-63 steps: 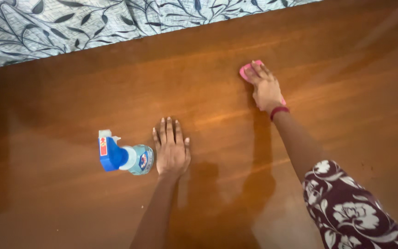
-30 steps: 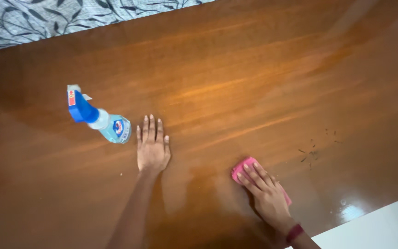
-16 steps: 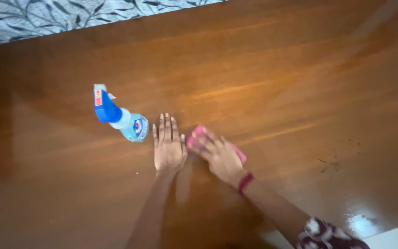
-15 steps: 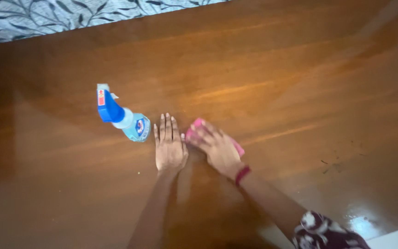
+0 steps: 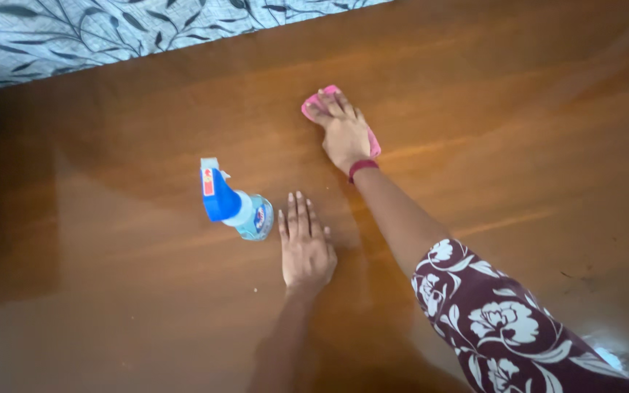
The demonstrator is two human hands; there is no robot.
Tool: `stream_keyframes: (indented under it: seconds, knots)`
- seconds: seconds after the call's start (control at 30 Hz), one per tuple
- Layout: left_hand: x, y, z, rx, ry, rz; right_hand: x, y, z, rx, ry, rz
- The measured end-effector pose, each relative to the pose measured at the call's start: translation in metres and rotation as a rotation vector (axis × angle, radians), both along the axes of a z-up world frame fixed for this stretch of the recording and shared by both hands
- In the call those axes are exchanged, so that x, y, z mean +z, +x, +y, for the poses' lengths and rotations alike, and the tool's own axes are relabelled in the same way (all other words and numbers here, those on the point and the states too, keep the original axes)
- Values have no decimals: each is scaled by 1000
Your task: The person wipes the top surface and the front drawer of a wooden desk with a cloth and a spray cleaner.
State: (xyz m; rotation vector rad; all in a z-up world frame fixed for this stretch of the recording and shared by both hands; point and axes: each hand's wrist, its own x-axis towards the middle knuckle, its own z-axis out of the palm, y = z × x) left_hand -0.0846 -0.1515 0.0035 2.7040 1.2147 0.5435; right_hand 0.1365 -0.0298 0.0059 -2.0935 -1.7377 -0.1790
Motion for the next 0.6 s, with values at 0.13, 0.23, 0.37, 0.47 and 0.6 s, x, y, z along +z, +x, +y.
stream_keyframes:
  seconds: [0.13,0.23,0.37,0.47,0.6]
  knots:
    - [2,1,2,-4,-35,-8,1,11,36,-38,23,8]
    - [1,0,3,-12,-63,46,3,15,54,-51,42,36]
    - [-1,0,5,-8,-60,49,2,17,60,-58,56,19]
    - [1,0,4,-18,-64,62,0,9,43,-52,94,-4]
    - [5,0,5,-31,-78,2,5,-18,3,-68,49,1]
